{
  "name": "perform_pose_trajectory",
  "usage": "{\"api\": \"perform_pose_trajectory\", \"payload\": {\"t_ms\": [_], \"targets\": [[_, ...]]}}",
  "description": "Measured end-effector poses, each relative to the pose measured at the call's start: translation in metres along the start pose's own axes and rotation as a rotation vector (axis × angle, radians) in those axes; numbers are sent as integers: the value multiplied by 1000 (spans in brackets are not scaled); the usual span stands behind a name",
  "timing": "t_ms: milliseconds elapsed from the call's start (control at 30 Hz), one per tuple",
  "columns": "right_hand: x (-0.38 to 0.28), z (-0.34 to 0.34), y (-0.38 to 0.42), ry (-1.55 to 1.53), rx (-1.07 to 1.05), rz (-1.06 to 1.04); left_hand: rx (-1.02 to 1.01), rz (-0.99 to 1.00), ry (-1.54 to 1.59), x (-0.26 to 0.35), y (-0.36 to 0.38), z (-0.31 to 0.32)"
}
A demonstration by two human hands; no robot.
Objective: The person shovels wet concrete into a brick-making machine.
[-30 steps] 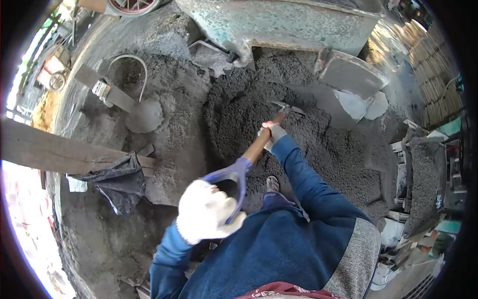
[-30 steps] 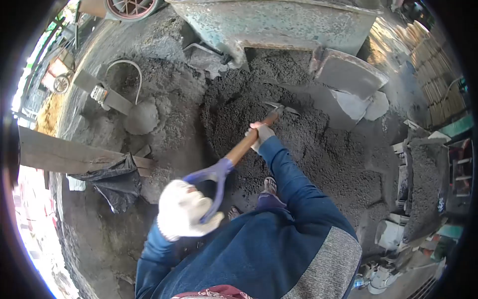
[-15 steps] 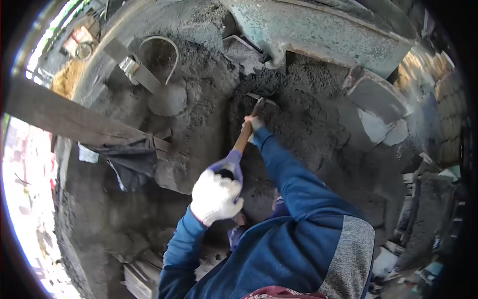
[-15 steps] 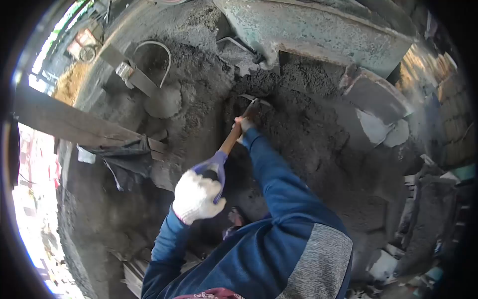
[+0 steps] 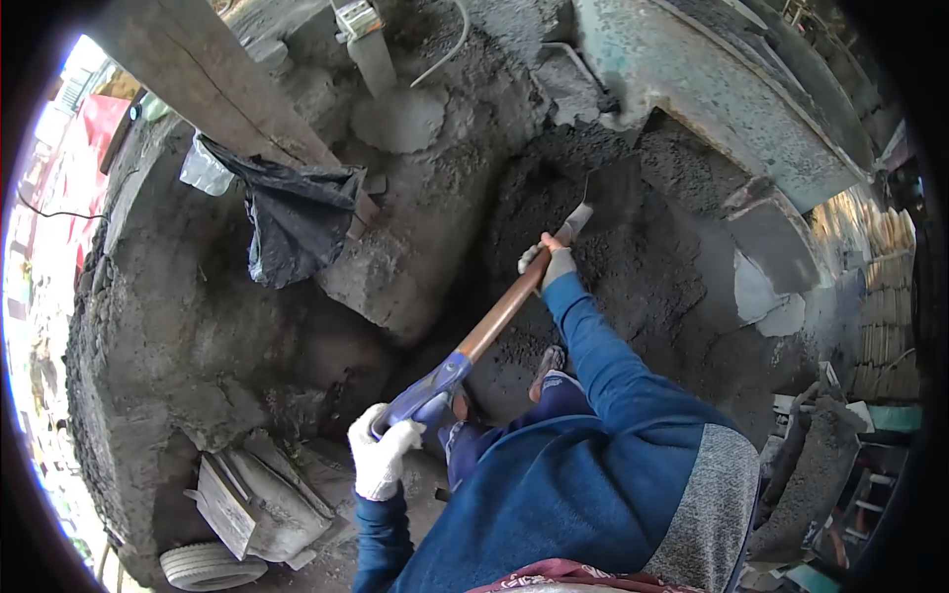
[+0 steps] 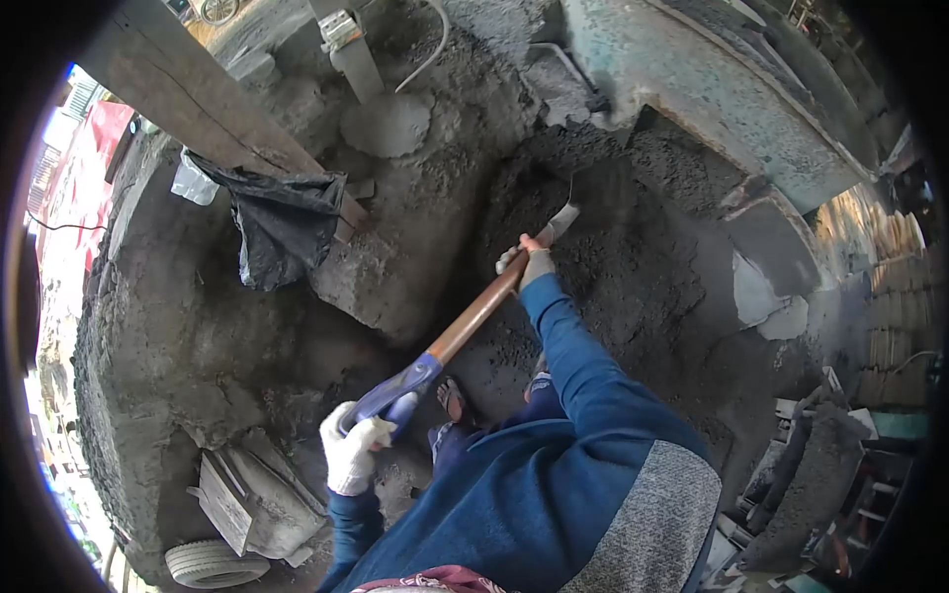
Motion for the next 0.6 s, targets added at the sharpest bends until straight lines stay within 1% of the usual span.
{"api": "perform_pose_trajectory", "payload": {"t_ms": [33, 67, 133, 167, 200, 233, 267, 333, 400, 433, 467, 500, 533, 567, 600], "targets": [[4, -18, -27, 31, 55, -2, 57, 62, 275, -39, -9, -5], [26, -43, -50, 92, 67, 32, 128, 39, 370, -82, -15, -13], [82, -102, -73, 207, 89, 111, 166, -230, 584, -189, -8, -41], [121, -117, -64, 385, 339, 136, 319, -386, 721, -256, 11, -62], [167, -145, -58, 467, 392, 188, 475, -538, 855, -309, 42, -80], [226, -188, -45, 473, 370, 271, 820, -681, 757, -329, 79, -91], [287, -229, -23, 444, 335, 382, 941, -738, 673, -343, 95, -98], [395, -291, 42, 353, 293, 623, 1001, -766, 565, -351, 117, -103], [454, -305, 93, 300, 359, 825, 1014, -732, 519, -348, 103, -96], [467, -308, 97, 285, 409, 875, 1019, -705, 503, -345, 94, -92], [478, -326, 74, 256, 425, 857, 1016, -664, 485, -340, 79, -84], [470, -345, 20, 161, 391, 790, 1003, -610, 469, -336, 61, -76], [468, -391, -62, -86, 342, 718, 984, -553, 458, -332, 41, -67], [434, -385, -134, -407, 278, 703, 941, -415, 425, -324, 8, -54], [379, -387, -202, -101, 216, 614, 885, -323, 419, -320, -21, -38]]}}
Point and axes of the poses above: each hand's wrist, its own y-axis away from the middle knuckle, its own z-axis out of the palm, x = y × z, the point moved 2 cm from there along -y, towards the middle knuckle, and after that the axes turned 4 degrees about -x, right-handed, at the moved point
